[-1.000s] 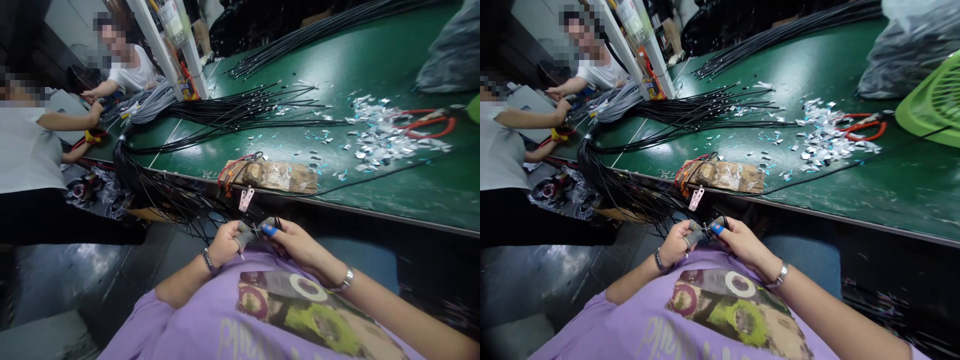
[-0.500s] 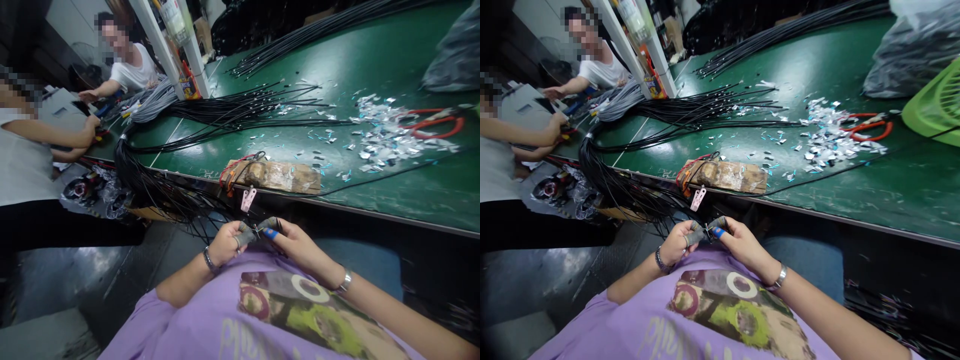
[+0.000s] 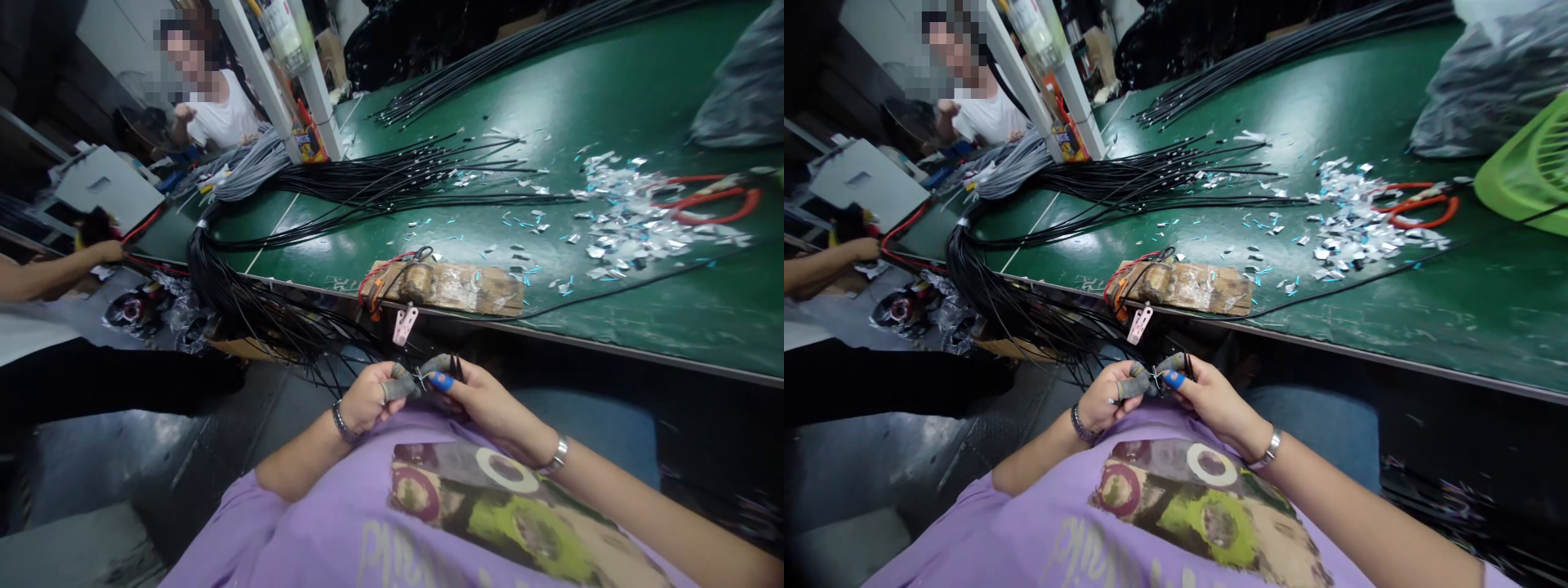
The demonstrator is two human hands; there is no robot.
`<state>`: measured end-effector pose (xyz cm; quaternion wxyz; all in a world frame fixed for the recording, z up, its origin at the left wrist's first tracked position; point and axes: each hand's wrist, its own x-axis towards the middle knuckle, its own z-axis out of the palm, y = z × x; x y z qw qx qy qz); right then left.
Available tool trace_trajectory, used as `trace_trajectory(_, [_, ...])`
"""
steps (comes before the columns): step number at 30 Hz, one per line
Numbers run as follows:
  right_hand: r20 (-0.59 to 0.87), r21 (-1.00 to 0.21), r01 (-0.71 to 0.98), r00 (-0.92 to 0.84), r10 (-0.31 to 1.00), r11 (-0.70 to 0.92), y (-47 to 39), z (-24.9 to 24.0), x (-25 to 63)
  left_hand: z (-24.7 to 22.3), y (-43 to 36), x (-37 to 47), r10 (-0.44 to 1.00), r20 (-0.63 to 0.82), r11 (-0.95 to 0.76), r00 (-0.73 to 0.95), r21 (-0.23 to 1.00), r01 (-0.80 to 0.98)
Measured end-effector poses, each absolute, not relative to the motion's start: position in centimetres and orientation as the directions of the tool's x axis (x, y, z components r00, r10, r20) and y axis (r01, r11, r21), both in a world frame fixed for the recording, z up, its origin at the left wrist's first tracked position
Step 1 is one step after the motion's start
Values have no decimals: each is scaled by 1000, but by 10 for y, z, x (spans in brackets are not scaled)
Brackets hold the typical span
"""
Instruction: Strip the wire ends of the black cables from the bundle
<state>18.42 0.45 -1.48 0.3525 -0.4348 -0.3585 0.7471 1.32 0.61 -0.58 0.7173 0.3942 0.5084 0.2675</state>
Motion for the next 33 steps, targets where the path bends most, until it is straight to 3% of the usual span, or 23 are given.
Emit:
trace_trajectory(4, [-444,-796,-226,-414,795,-562,6,-15,184,-3,5,15,780,-522,517,345,848,113])
trace_trajectory(8, [-411,-868,-123,-364,836,-481,9,-13,186,-1,3,17,818,-473,426,329,881,206])
trace_trajectory(11, [-389,-899,-66,-336,858,-433,9,-11,187,-1,3,19,835,-448,400,320,893,207])
trace_trajectory(18, [-497,-817,-118,-351,794,-564,9,-9,186,5,4,22,841,-469,427,270,882,200])
trace_trajectory(33, [-481,-814,-141,-380,790,-564,8,-15,187,-1,3,21,855,-441,406,274,897,175])
